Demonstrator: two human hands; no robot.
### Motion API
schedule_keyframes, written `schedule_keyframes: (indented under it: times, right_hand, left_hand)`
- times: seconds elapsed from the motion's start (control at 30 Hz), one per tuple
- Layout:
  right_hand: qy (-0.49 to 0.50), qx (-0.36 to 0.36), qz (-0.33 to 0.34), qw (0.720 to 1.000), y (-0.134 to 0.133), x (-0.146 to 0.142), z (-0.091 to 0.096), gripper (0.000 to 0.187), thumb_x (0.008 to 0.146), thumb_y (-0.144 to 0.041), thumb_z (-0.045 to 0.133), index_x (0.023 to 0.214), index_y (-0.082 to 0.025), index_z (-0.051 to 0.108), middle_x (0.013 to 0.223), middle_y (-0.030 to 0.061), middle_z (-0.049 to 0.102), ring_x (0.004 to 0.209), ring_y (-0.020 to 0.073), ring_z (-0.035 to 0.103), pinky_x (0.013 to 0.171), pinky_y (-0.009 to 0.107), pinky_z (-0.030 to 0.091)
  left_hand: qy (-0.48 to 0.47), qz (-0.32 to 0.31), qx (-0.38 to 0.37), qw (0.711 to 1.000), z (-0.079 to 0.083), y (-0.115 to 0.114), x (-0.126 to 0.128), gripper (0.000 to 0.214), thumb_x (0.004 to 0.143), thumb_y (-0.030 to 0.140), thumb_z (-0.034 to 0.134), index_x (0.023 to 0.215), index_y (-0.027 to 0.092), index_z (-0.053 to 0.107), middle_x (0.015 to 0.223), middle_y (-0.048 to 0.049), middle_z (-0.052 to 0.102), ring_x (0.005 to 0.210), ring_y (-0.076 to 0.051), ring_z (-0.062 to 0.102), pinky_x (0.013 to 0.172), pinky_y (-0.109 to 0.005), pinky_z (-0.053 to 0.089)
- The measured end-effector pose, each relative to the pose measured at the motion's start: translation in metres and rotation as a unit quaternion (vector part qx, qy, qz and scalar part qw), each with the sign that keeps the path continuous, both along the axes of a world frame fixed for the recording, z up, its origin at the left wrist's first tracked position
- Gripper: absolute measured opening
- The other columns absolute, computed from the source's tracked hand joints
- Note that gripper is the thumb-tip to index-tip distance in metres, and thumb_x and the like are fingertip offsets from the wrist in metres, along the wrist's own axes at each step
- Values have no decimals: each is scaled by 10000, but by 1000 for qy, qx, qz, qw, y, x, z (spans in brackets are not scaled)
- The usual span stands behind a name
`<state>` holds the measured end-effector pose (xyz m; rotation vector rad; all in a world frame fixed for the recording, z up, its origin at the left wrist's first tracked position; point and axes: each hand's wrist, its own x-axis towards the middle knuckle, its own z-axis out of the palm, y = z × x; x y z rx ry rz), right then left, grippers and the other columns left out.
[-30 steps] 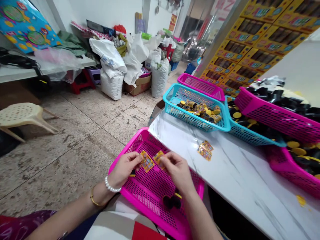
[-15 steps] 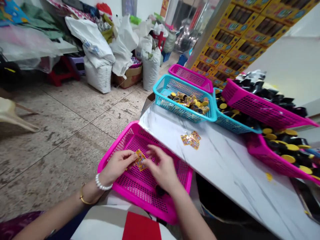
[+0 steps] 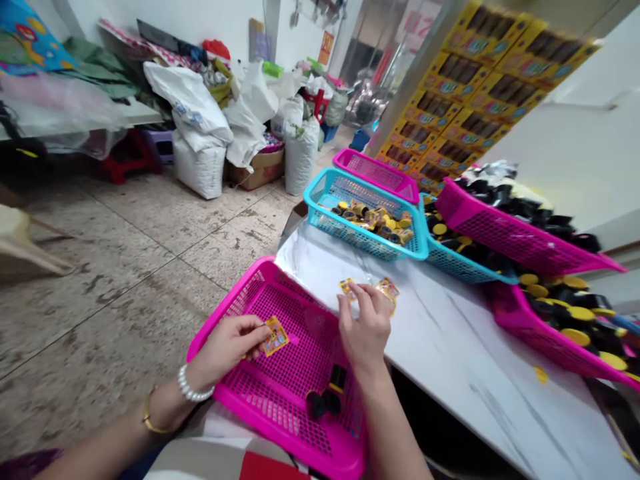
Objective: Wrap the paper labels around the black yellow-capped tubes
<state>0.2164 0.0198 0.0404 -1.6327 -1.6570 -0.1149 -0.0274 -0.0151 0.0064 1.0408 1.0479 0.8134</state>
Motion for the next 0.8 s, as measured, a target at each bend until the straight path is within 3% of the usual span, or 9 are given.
schedule_keyframes:
  times: [0.07,0.13,0.2,0.23,0.33,0.4,0.63,0.8]
  right_hand:
    - [93,-118,108,983,-20,-28,-2,232,859,-357,606,1038,-230,680,988,88,672,914,240,621,854,389,497]
    - [189,-271,223,917,-35,-53,-4,187,875,-374,587,934,-226,685,832,44,679,729,188,618,693,313,509]
    - [264,-337,252,868,-41,-69,-8,236,882,-398,574,779,-202,655,677,10,631,602,150,561,576,262,459]
    - [292,-334,235,865,-42,-74,-11,275,882,-410,571,722,-193,628,627,-3,598,568,137,530,543,247,428]
    - [334,-263,146,893,-40,-76,-18,354,887,-446,560,652,-182,570,570,-25,531,531,114,467,512,228,378]
    - [335,-228,113,907,-38,-74,-20,389,896,-459,544,625,-179,552,549,-32,503,511,105,438,502,223,361]
    - [280,-180,131,934,-48,-80,-25,350,911,-398,557,643,-175,588,544,-42,474,512,97,424,500,214,336]
    - [256,-126,124,950,-49,-80,-30,295,912,-345,579,675,-176,629,606,-19,569,567,111,511,555,224,386]
  left_hand:
    - [13,0,17,1000,0,-1,1,268,828,374,622,684,148,621,582,7,582,527,-105,504,499,-232,355]
    - [25,-3,37,999,1,-1,1,291,829,378,628,655,145,617,576,10,564,531,-101,487,499,-229,345]
    - [23,6,42,999,2,-2,2,268,818,381,645,698,142,633,578,17,550,524,-96,473,484,-222,337]
    - [14,26,36,999,4,-3,2,247,813,381,652,753,142,642,584,22,546,516,-94,469,475,-217,338]
    - [-21,106,19,994,10,-6,0,255,828,406,639,861,155,624,559,47,513,464,-79,447,436,-192,337]
    - [-27,117,18,993,14,-8,-1,281,848,431,611,809,153,622,548,44,511,440,-68,446,414,-177,328]
    - [-20,81,-13,996,18,-14,3,313,842,431,620,757,138,686,450,32,501,373,-62,404,359,-167,273]
    - [-71,158,-26,985,20,-12,3,244,791,382,685,875,154,665,551,24,607,356,-59,427,332,-165,297]
